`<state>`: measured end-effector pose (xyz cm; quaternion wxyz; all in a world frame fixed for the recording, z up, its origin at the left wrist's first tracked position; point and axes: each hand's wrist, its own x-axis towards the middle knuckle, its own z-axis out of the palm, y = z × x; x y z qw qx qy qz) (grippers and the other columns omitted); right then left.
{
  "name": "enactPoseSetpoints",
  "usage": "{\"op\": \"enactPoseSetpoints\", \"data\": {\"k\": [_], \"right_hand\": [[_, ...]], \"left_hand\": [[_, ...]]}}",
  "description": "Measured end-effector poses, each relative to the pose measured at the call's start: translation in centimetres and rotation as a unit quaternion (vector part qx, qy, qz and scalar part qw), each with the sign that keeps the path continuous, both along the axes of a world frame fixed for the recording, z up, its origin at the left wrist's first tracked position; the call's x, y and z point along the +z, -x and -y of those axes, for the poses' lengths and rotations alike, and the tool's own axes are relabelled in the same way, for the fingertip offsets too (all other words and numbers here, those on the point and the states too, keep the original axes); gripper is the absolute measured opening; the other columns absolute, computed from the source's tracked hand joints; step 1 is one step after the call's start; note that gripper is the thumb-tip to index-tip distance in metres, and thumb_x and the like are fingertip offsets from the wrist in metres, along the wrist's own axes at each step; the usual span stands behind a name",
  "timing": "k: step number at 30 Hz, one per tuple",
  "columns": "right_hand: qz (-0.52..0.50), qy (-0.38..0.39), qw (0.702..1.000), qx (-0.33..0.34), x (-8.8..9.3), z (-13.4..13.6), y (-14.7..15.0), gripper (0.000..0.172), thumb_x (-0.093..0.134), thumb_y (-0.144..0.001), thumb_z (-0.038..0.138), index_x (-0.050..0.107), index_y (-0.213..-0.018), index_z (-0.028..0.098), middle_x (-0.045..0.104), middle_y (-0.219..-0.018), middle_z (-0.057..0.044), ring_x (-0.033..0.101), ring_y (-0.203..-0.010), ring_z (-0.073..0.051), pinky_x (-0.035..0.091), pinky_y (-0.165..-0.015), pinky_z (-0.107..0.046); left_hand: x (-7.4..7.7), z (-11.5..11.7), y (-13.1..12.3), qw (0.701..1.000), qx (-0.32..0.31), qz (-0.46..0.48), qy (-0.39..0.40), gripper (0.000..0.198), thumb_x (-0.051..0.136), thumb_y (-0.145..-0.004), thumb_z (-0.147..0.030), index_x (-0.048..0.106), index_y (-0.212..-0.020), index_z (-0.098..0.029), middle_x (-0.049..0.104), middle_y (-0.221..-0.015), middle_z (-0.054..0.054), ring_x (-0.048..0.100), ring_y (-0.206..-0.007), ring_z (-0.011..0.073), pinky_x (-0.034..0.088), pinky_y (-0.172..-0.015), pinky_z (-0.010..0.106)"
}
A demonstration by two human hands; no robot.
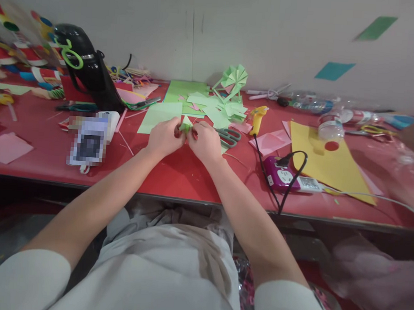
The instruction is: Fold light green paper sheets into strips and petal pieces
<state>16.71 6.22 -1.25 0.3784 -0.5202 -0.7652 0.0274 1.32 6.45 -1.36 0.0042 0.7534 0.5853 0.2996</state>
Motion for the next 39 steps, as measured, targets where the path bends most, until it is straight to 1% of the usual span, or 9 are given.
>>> {"op": "enactPoseSetpoints", "data": {"k": [4, 10, 16, 22, 27, 30, 33, 36, 39], "right_hand": [[0.034, 0.004, 0.999, 0.001, 0.1, 0.3, 0.4, 0.027, 0.051, -0.087, 0.024, 0.044, -0.061, 0.020, 0.052, -0.071, -0.004, 0.042, -0.065, -0.015, 0.028, -0.061, -0.030], [0.036, 0.020, 0.999, -0.032, 0.2, 0.3, 0.1, 0.027, 0.054, -0.085, 0.021, 0.042, -0.060, 0.020, 0.050, -0.069, -0.003, 0.040, -0.063, -0.014, 0.025, -0.058, -0.029], [-0.029, -0.003, 0.999, -0.023, -0.2, 0.0, -0.8, 0.021, 0.057, -0.086, 0.026, 0.050, -0.067, 0.020, 0.056, -0.072, -0.003, 0.046, -0.062, -0.014, 0.034, -0.063, -0.030], [-0.105, -0.006, 0.994, 0.037, -1.3, -0.9, -1.4, 0.014, 0.053, -0.090, 0.027, 0.064, -0.084, 0.019, 0.066, -0.079, -0.005, 0.056, -0.065, -0.016, 0.044, -0.068, -0.031], [-0.095, -0.036, 0.993, 0.064, -1.6, -1.1, -2.0, 0.025, 0.049, -0.090, 0.020, 0.074, -0.097, 0.019, 0.072, -0.092, -0.009, 0.062, -0.076, -0.019, 0.049, -0.072, -0.033], [-0.103, -0.059, 0.989, 0.094, -1.5, -0.9, -2.0, 0.029, 0.049, -0.089, 0.016, 0.075, -0.101, 0.019, 0.072, -0.099, -0.010, 0.065, -0.083, -0.021, 0.052, -0.075, -0.035], [-0.114, -0.062, 0.983, 0.128, -1.3, -0.7, -2.0, 0.029, 0.050, -0.089, 0.015, 0.076, -0.100, 0.021, 0.072, -0.100, -0.009, 0.066, -0.089, -0.021, 0.053, -0.080, -0.036], [-0.137, -0.049, 0.979, 0.143, -1.1, -0.5, -2.0, 0.028, 0.051, -0.090, 0.015, 0.076, -0.101, 0.022, 0.072, -0.100, -0.008, 0.065, -0.084, -0.019, 0.054, -0.074, -0.033], [-0.157, -0.042, 0.976, 0.144, -1.1, -0.4, -2.1, 0.026, 0.054, -0.090, 0.016, 0.076, -0.101, 0.023, 0.071, -0.098, -0.006, 0.064, -0.079, -0.016, 0.052, -0.069, -0.031]], "left_hand": [[0.0, -0.2, 0.1, 0.999, 0.022, -0.010, 0.032, 0.029, 0.051, -0.092, -0.044, 0.059, -0.077, -0.020, 0.067, -0.073, 0.008, 0.064, -0.072, 0.0229, 0.036, -0.060, 0.030], [0.1, -0.3, 0.4, 0.999, 0.025, -0.023, 0.015, 0.020, 0.052, -0.088, -0.030, 0.059, -0.073, -0.020, 0.063, -0.067, 0.008, 0.060, -0.067, 0.0227, 0.030, -0.057, 0.031], [0.0, -0.2, 0.8, 0.999, -0.037, 0.018, 0.006, 0.023, 0.054, -0.086, -0.032, 0.054, -0.066, -0.021, 0.058, -0.062, 0.005, 0.055, -0.062, 0.0201, 0.025, -0.055, 0.032], [-0.3, -0.1, 0.6, 0.991, -0.116, 0.071, 0.019, 0.028, 0.058, -0.086, -0.039, 0.054, -0.066, -0.020, 0.059, -0.062, 0.003, 0.051, -0.060, 0.0160, 0.029, -0.058, 0.030], [-0.2, -0.1, 0.8, 0.958, -0.183, 0.203, 0.091, 0.045, 0.051, -0.092, -0.058, 0.057, -0.070, -0.019, 0.058, -0.062, 0.002, 0.053, -0.061, 0.0149, 0.036, -0.062, 0.029], [-0.3, -0.5, 1.0, 0.941, -0.155, 0.277, 0.115, 0.054, 0.044, -0.093, -0.066, 0.055, -0.069, -0.019, 0.058, -0.064, 0.002, 0.056, -0.066, 0.0156, 0.040, -0.066, 0.030], [-0.6, -1.1, 1.1, 0.927, -0.137, 0.328, 0.117, 0.047, 0.056, -0.087, -0.065, 0.059, -0.079, -0.018, 0.066, -0.082, 0.005, 0.061, -0.079, 0.0167, 0.044, -0.074, 0.029], [-0.9, -1.8, 1.4, 0.899, -0.207, 0.354, 0.155, 0.044, 0.061, -0.086, -0.060, 0.065, -0.094, -0.017, 0.069, -0.100, 0.007, 0.063, -0.091, 0.0176, 0.047, -0.081, 0.029], [-1.0, -2.1, 1.7, 0.883, -0.263, 0.350, 0.169, 0.044, 0.062, -0.086, -0.059, 0.068, -0.099, -0.017, 0.070, -0.104, 0.008, 0.064, -0.095, 0.0183, 0.047, -0.086, 0.030]]}}
